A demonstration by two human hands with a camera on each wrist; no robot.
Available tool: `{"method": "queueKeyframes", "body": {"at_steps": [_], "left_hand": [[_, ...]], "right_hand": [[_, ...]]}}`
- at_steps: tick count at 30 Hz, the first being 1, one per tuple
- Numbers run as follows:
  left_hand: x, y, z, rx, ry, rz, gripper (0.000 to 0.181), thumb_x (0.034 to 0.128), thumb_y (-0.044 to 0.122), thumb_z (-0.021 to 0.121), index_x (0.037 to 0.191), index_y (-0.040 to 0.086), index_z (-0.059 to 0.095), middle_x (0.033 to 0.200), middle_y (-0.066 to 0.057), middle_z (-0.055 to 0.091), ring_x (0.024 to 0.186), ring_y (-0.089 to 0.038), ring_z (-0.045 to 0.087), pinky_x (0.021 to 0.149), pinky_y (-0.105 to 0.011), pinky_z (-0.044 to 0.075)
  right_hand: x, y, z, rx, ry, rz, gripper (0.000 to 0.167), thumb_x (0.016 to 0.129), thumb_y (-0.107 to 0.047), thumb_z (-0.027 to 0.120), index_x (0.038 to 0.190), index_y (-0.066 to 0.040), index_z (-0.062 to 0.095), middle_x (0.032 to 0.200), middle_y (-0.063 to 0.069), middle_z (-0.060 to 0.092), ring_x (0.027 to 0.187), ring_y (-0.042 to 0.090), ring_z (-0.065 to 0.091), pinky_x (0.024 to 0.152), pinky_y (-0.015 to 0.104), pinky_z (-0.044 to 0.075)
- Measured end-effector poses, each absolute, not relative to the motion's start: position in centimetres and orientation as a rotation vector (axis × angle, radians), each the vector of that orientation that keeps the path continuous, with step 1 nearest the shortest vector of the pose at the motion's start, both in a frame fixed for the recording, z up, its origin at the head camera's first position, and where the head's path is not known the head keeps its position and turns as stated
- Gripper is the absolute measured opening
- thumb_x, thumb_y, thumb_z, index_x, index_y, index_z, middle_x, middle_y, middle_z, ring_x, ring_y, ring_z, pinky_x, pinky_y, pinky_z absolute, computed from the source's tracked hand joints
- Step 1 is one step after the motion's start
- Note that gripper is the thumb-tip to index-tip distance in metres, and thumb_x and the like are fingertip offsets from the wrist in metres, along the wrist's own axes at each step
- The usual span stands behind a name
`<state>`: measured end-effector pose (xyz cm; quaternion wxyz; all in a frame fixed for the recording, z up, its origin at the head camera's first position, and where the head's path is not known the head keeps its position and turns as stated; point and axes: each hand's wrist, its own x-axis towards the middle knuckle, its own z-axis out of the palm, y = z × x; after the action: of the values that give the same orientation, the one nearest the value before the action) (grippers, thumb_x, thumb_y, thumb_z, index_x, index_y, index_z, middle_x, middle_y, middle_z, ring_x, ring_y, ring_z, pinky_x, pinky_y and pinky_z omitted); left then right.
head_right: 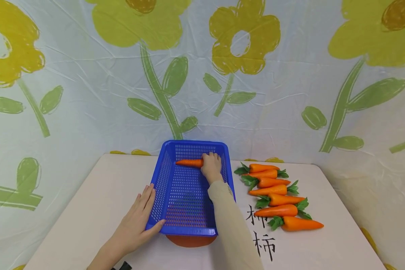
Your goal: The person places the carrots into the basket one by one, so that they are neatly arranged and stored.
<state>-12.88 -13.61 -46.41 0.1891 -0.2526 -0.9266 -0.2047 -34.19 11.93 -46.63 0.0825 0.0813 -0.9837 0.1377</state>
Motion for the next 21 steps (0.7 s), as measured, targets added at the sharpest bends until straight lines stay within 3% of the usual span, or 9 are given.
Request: {"method": "queueKeyframes", "body": {"at_steps": [12,21], "left_hand": [[-12.8,-13.7,-46.5,-0.713,-2.6,-0.58,0.092,0.0903,0.048,0.064,0.151,-0.011,0.027,0.161,-0.024,0.02,0.148,-0.038,0.021,0.117,-0.054,0.024],[-12.8,-13.6,-46.5,-0.71,-2.615,-0.571,0.092,0.0913,0.048,0.063,0.152,-0.01,0.026,0.161,-0.023,0.018,0.148,-0.037,0.02,0.118,-0.053,0.022]], "right_hand": [[-34.2,11.7,-45.6,0.208,-2.908,0.558,0.033,0.08,-0.009,0.077,0.113,-0.006,0.072,0.11,0.017,0.067,0.102,0.036,0.058,0.095,0.051,0.047],[-33.8,11.7,-41.8,0.238,-2.803,0.974,0.033,0.088,-0.015,0.073,0.119,-0.004,0.069,0.114,0.017,0.068,0.108,0.034,0.061,0.096,0.05,0.048]]}}
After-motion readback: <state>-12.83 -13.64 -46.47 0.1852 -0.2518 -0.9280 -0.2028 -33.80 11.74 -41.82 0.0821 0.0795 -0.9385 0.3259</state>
